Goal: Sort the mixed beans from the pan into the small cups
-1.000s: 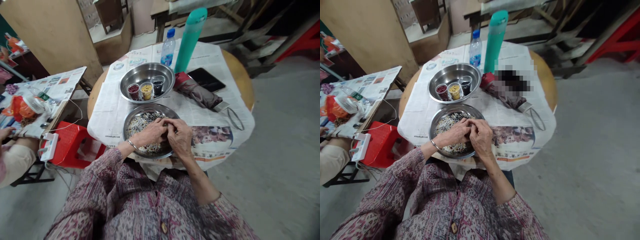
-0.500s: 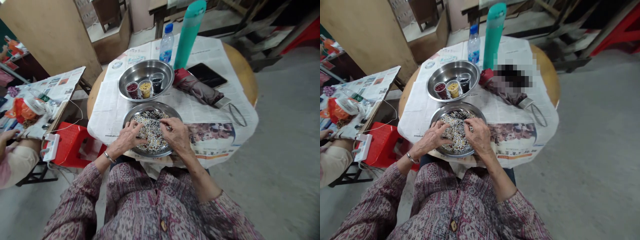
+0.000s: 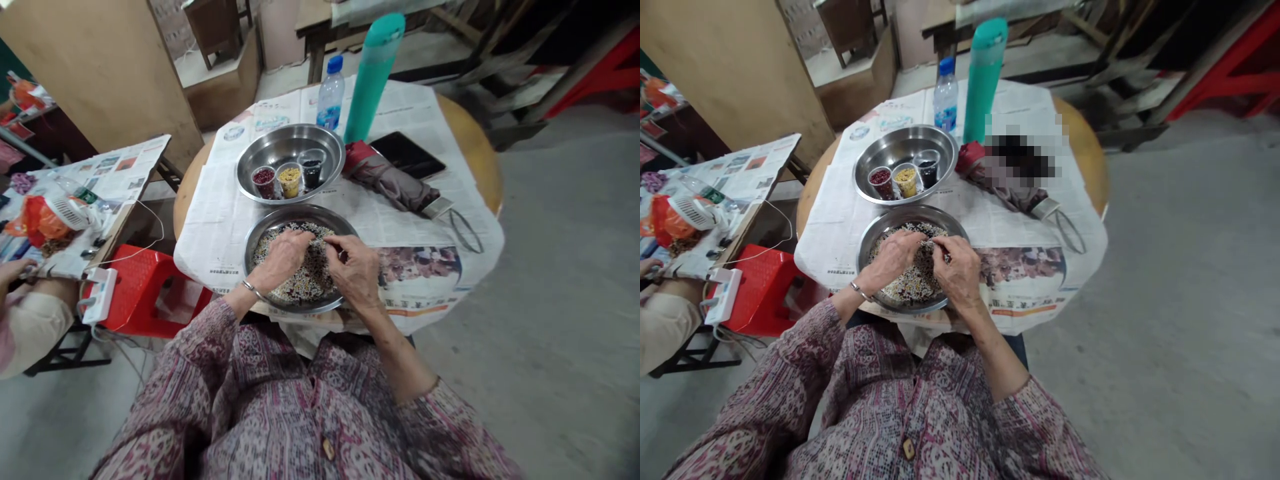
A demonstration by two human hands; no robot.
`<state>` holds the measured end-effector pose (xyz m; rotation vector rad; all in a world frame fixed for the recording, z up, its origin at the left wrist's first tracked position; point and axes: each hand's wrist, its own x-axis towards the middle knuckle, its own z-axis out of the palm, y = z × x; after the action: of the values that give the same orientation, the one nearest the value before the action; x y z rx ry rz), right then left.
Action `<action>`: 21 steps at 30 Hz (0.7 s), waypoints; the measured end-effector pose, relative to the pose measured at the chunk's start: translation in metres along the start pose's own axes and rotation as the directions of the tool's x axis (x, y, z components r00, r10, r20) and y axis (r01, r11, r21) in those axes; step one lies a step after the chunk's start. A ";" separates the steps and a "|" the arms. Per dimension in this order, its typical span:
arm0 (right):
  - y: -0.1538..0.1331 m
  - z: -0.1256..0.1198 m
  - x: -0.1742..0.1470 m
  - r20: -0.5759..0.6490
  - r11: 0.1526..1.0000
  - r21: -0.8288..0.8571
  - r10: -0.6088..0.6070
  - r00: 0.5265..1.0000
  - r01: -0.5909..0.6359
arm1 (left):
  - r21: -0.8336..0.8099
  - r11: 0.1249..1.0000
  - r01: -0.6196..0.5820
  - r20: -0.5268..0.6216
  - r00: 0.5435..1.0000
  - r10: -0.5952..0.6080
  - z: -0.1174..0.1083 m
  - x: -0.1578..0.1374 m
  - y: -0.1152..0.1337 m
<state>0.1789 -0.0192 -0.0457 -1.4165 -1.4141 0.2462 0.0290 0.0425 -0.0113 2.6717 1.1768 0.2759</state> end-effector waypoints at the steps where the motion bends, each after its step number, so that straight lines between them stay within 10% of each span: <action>1: 0.000 0.000 0.000 0.002 1.000 0.001 0.000 1.000 0.000 | 0.024 0.999 0.024 -0.027 0.999 -0.024 -0.004 -0.001 -0.003; 7: -0.001 -0.001 0.000 -0.001 1.000 0.019 0.000 1.000 0.000 | 0.156 0.966 0.207 -0.044 0.978 -0.202 -0.014 -0.024 -0.009; 21: -0.001 -0.002 -0.002 -0.049 0.999 0.025 0.028 0.998 -0.027 | -0.044 0.988 -0.146 0.118 0.982 0.151 0.008 -0.039 0.035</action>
<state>0.1792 -0.0223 -0.0447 -1.4137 -1.3478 0.2433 0.0302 -0.0107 -0.0131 2.7067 0.9308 0.1540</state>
